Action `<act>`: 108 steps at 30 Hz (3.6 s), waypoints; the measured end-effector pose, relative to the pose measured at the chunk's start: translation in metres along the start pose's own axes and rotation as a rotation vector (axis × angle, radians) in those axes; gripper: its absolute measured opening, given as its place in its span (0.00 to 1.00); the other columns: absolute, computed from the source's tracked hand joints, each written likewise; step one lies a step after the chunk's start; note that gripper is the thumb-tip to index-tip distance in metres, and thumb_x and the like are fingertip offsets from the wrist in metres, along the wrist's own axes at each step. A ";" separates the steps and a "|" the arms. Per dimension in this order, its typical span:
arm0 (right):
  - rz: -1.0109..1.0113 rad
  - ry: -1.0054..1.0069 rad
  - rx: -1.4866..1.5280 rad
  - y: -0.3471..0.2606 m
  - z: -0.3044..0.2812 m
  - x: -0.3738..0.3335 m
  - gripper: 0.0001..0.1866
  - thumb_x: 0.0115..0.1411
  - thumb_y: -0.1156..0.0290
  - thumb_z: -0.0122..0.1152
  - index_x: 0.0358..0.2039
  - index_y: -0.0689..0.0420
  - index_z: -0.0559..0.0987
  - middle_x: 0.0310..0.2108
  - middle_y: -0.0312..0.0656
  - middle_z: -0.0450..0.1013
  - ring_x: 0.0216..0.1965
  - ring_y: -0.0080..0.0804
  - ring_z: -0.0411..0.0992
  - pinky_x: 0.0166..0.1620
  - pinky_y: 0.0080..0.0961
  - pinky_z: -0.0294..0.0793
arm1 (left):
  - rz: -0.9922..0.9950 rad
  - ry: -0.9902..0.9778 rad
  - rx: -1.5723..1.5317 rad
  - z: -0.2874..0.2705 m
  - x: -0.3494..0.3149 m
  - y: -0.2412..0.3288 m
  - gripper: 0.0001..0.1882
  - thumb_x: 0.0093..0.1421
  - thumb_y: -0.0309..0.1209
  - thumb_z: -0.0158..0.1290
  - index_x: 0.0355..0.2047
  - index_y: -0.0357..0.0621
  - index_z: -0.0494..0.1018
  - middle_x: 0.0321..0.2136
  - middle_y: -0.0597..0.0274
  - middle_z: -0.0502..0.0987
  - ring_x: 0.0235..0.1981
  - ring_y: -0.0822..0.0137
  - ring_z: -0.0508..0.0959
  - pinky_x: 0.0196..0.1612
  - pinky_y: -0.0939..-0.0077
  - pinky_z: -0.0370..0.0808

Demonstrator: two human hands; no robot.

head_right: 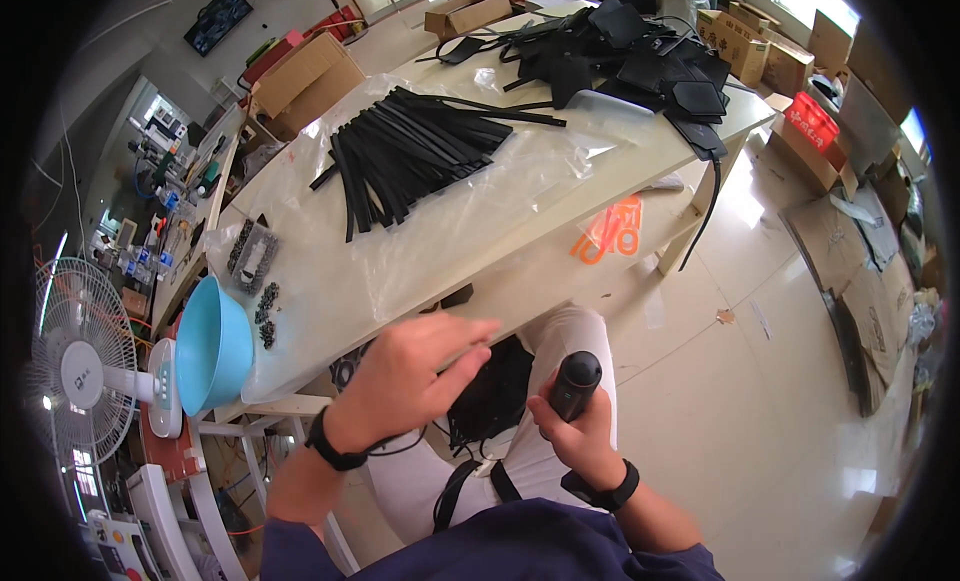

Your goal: The user is using a power screwdriver to assemble plastic strap components.

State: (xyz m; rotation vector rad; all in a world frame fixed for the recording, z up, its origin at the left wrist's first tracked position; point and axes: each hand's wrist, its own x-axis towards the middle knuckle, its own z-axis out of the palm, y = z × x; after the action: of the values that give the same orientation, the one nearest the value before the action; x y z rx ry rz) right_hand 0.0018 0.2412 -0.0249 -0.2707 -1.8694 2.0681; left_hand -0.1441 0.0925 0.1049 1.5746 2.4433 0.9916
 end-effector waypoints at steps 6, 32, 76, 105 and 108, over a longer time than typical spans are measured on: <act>0.117 0.169 0.137 0.018 -0.008 0.002 0.07 0.57 0.80 0.61 0.33 0.60 0.71 0.22 0.35 0.71 0.23 0.22 0.72 0.28 0.21 0.71 | -0.002 -0.027 0.139 -0.025 0.200 -0.026 0.13 0.60 0.33 0.54 0.36 0.33 0.79 0.22 0.48 0.78 0.22 0.62 0.77 0.31 0.71 0.73; -0.568 0.301 0.460 -0.087 -0.050 0.034 0.17 0.63 0.67 0.61 0.42 0.56 0.62 0.25 0.39 0.63 0.20 0.27 0.64 0.25 0.27 0.70 | -0.373 -0.096 -0.661 -0.020 0.082 0.003 0.16 0.61 0.22 0.51 0.50 0.36 0.73 0.37 0.67 0.76 0.36 0.79 0.75 0.41 0.85 0.72; -0.923 -0.172 0.469 -0.089 0.105 -0.009 0.30 0.58 0.48 0.67 0.48 0.56 0.65 0.29 0.37 0.65 0.22 0.23 0.67 0.22 0.23 0.72 | -0.524 0.281 -0.566 0.036 -0.145 0.033 0.14 0.59 0.23 0.57 0.45 0.31 0.76 0.35 0.54 0.84 0.34 0.71 0.83 0.38 0.79 0.78; -1.000 -0.450 0.462 -0.074 0.103 -0.016 0.28 0.59 0.56 0.68 0.44 0.57 0.60 0.28 0.44 0.68 0.19 0.33 0.70 0.20 0.30 0.74 | -0.599 0.287 -0.708 0.042 -0.161 0.032 0.13 0.58 0.24 0.57 0.44 0.31 0.78 0.33 0.53 0.84 0.34 0.73 0.82 0.39 0.79 0.77; -0.985 -0.479 0.457 -0.071 0.105 -0.016 0.27 0.59 0.57 0.69 0.44 0.57 0.61 0.27 0.44 0.69 0.20 0.33 0.70 0.20 0.30 0.74 | -0.585 0.321 -0.711 0.050 -0.163 0.032 0.13 0.58 0.26 0.56 0.43 0.33 0.78 0.31 0.48 0.82 0.29 0.68 0.81 0.35 0.76 0.76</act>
State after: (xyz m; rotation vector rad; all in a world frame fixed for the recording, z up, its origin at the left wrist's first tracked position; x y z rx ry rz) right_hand -0.0129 0.1440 0.0562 1.1057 -1.2204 1.7814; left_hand -0.0226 -0.0119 0.0387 0.4749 2.1024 1.7743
